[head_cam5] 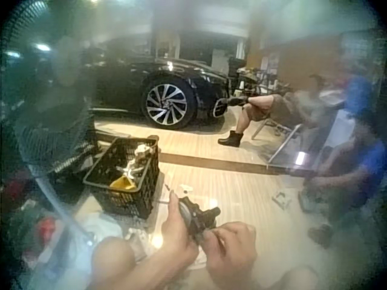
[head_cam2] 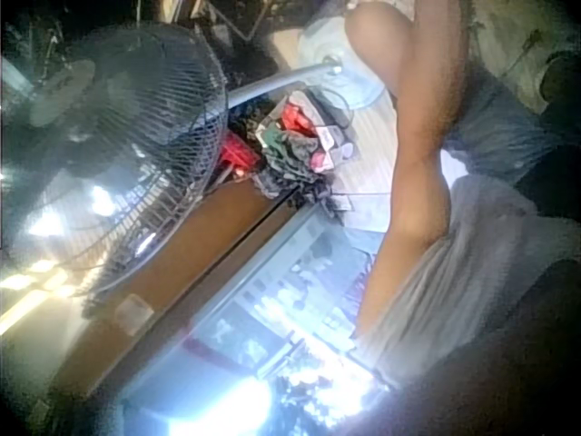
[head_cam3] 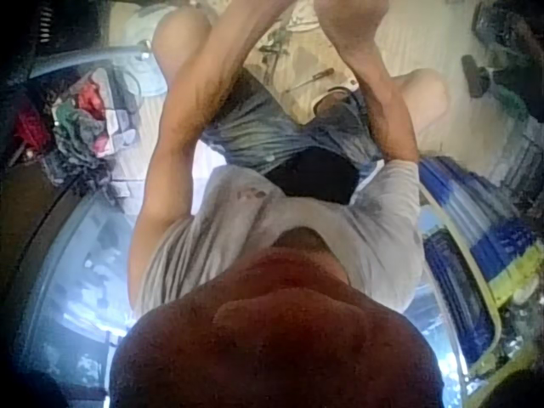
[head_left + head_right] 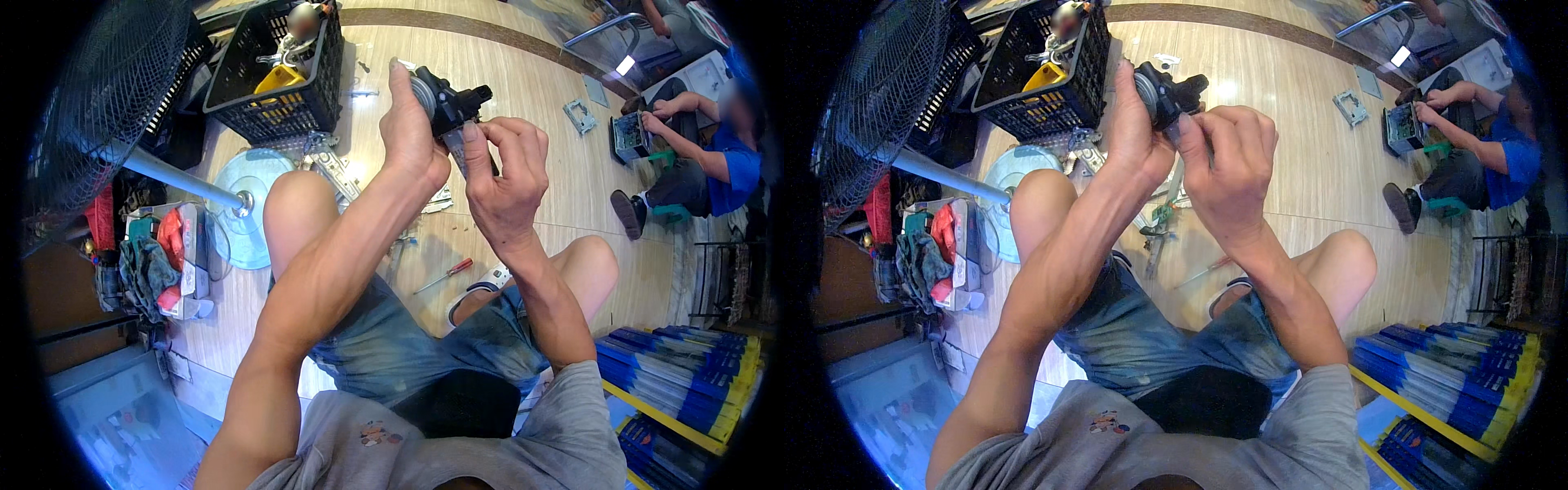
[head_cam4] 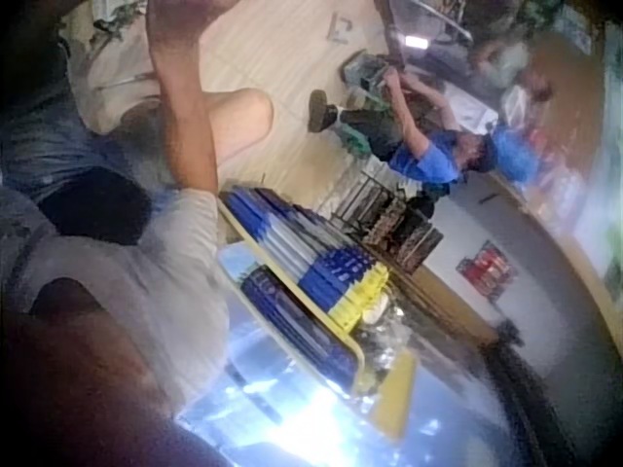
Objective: The person assembles a small motor by sliding the metal casing over the rotor, fitting the gear housing onto it by hand, and tightening screws into the assembly with a screwdriver.
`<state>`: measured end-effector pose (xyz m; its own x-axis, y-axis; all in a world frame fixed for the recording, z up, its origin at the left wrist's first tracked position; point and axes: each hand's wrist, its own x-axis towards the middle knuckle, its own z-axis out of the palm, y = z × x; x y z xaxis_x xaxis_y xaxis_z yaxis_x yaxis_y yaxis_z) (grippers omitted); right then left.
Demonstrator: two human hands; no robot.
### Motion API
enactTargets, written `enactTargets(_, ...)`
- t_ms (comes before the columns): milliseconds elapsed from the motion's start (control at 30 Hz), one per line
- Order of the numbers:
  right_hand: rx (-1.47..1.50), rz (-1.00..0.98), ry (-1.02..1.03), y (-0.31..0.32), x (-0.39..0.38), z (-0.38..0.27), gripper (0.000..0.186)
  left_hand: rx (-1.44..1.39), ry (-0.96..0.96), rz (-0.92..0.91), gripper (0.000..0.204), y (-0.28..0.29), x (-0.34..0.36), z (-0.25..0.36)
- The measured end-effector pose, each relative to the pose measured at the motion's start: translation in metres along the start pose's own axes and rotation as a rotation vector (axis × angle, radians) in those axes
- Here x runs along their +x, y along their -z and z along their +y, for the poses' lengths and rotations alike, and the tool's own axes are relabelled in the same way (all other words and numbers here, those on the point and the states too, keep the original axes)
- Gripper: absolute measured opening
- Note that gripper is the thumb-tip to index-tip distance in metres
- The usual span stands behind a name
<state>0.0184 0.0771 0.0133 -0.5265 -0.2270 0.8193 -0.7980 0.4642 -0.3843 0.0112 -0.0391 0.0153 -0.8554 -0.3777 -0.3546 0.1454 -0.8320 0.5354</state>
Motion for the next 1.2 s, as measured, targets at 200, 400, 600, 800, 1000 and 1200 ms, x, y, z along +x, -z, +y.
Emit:
enactTargets(200,-0.029,-0.007,0.004,-0.001,0.001,0.002,0.011,0.015,0.012,0.007,0.050,0.005,0.004,-0.001)
enactTargets(400,-0.050,-0.006,0.018,0.000,0.001,0.002,0.010,0.037,-0.035,0.018,0.049,0.003,0.001,-0.002)
enactTargets(600,0.003,-0.032,-0.052,0.003,0.001,0.001,0.011,0.012,-0.030,0.010,0.049,0.004,0.005,-0.003)
enactTargets(800,0.065,-0.029,-0.070,0.005,0.004,-0.002,0.011,0.014,-0.020,0.002,0.050,0.006,0.005,-0.002)
enactTargets(1000,0.084,-0.068,-0.012,0.006,0.007,0.001,0.011,0.010,0.011,-0.008,0.052,0.007,0.003,-0.002)
enactTargets(1200,0.123,-0.131,0.005,0.012,0.012,0.004,0.011,-0.023,-0.039,0.020,0.053,0.002,-0.001,0.001)
